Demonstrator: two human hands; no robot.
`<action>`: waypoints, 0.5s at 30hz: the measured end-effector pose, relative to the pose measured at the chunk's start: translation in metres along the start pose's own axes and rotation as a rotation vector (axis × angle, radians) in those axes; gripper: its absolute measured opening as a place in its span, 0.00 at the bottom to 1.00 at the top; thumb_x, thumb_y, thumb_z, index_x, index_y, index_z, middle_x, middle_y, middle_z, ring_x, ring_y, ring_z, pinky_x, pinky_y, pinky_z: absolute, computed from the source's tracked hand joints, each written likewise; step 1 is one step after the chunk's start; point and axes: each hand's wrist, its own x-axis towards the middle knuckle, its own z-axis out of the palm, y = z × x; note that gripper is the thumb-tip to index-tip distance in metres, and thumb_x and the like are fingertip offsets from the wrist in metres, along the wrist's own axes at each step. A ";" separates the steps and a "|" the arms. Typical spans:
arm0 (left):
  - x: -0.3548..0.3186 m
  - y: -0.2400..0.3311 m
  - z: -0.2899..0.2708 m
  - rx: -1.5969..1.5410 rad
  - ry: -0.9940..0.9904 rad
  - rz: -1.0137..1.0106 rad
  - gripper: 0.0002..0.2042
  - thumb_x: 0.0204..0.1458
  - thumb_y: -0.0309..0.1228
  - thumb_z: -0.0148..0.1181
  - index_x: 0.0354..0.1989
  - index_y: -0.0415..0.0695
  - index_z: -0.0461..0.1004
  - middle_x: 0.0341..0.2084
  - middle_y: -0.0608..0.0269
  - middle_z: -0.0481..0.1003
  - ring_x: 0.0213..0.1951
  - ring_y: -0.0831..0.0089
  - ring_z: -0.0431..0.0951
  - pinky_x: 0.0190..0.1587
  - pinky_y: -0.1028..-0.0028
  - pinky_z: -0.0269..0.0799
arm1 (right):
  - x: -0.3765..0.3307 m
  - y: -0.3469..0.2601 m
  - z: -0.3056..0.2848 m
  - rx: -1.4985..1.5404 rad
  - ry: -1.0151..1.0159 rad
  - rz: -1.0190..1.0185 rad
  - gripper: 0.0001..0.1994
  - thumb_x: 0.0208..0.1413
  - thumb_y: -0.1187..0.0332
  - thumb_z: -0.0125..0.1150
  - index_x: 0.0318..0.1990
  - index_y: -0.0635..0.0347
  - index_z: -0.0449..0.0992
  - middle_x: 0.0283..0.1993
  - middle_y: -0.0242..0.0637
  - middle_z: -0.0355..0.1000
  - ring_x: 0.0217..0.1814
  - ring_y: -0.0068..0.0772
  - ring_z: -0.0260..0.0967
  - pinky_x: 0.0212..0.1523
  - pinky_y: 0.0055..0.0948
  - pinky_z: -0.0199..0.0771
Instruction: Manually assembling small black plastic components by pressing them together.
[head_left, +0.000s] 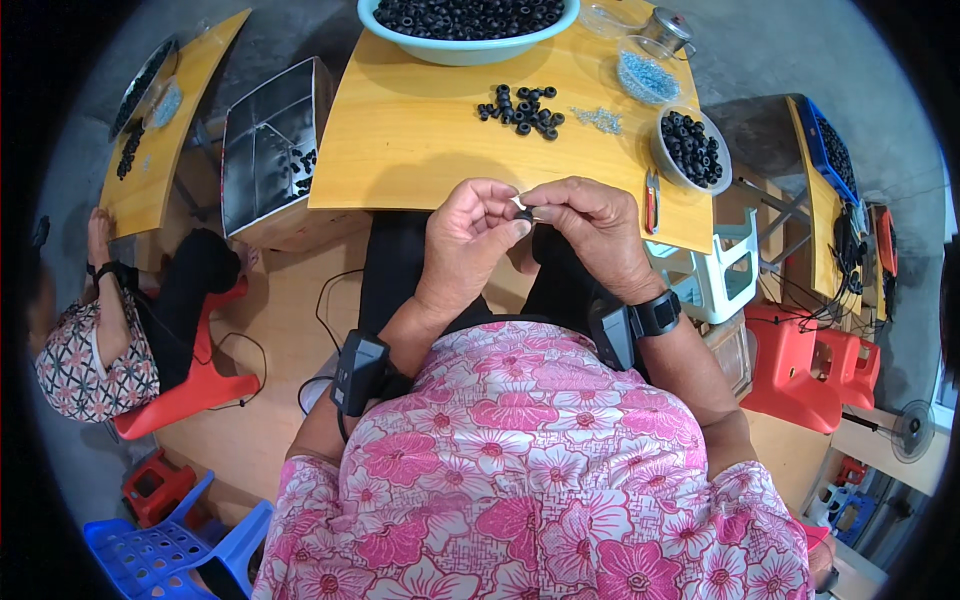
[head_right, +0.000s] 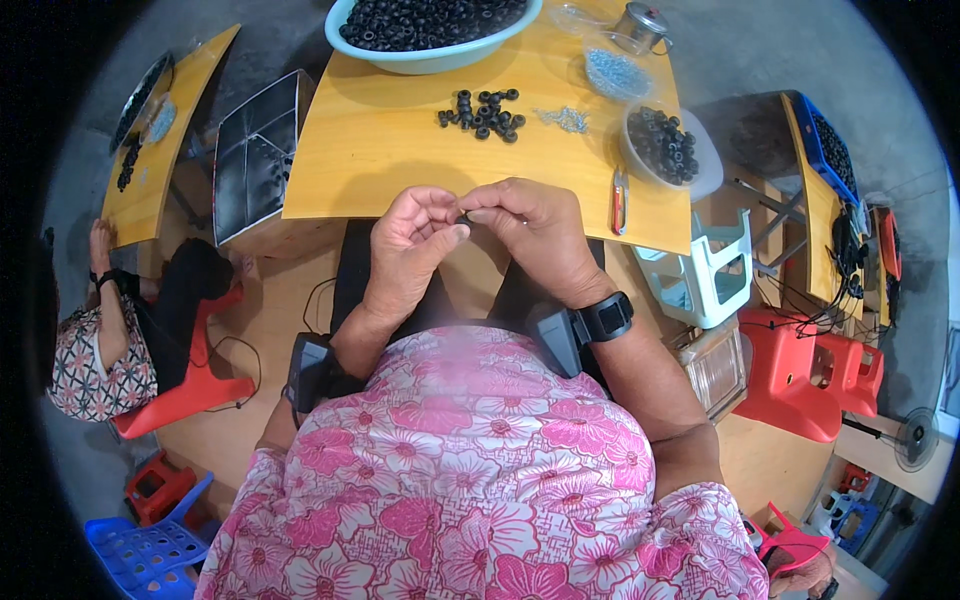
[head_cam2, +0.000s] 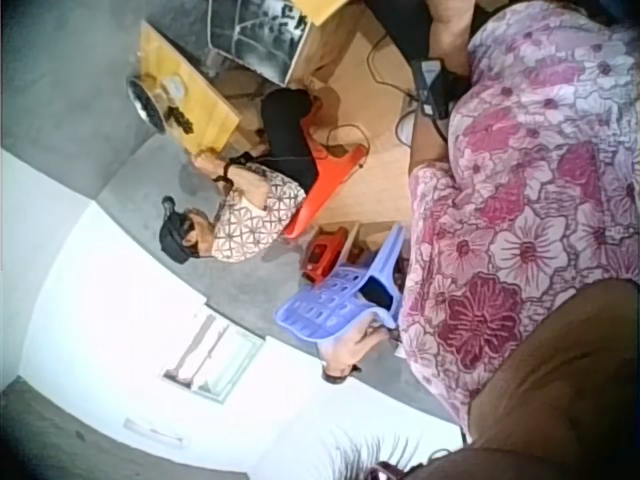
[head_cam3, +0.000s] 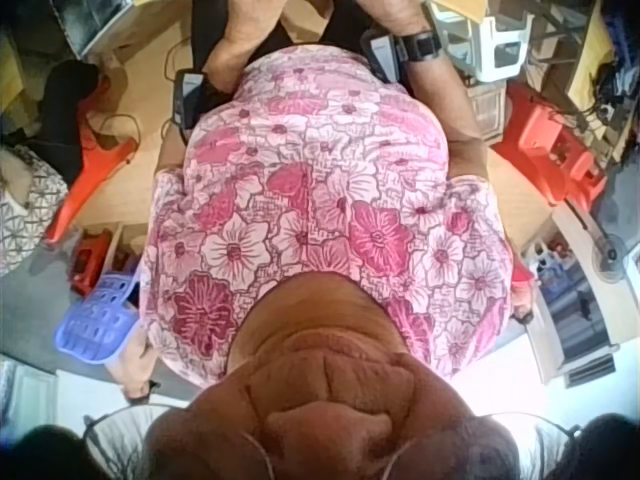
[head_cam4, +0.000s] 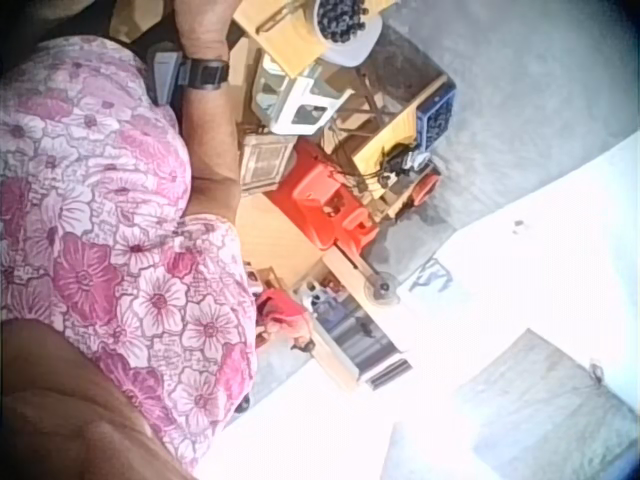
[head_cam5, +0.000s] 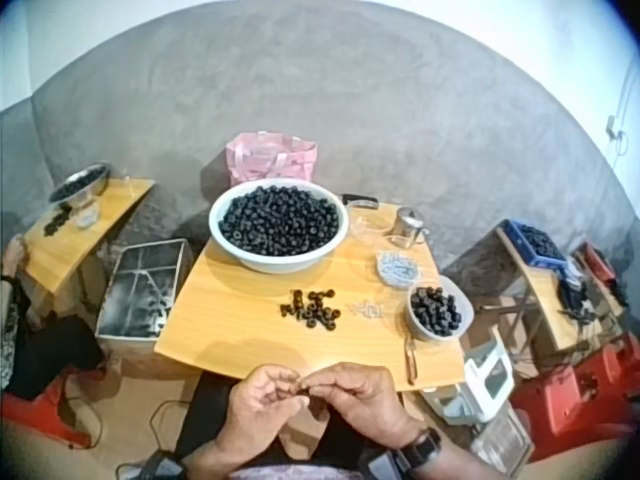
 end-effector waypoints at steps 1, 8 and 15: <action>0.000 0.000 0.001 0.000 0.001 0.000 0.15 0.51 0.17 0.60 0.47 0.39 0.68 0.34 0.67 0.73 0.38 0.83 0.73 0.43 0.83 0.69 | 0.000 0.001 0.001 -0.012 0.026 -0.036 0.07 0.51 0.78 0.63 0.37 0.61 0.81 0.32 0.36 0.77 0.34 0.26 0.74 0.37 0.22 0.72; 0.001 0.002 0.002 -0.021 0.004 -0.002 0.14 0.51 0.16 0.60 0.46 0.39 0.68 0.34 0.68 0.73 0.37 0.84 0.72 0.43 0.83 0.69 | 0.000 0.002 0.004 0.113 0.044 0.038 0.06 0.53 0.77 0.61 0.38 0.63 0.81 0.34 0.36 0.78 0.36 0.24 0.74 0.40 0.22 0.73; 0.002 0.000 0.002 -0.007 -0.004 0.016 0.14 0.51 0.16 0.60 0.46 0.39 0.68 0.34 0.67 0.73 0.38 0.82 0.73 0.44 0.82 0.69 | 0.002 0.008 0.004 0.432 0.018 0.304 0.07 0.55 0.76 0.61 0.40 0.67 0.80 0.38 0.32 0.78 0.40 0.19 0.72 0.44 0.21 0.71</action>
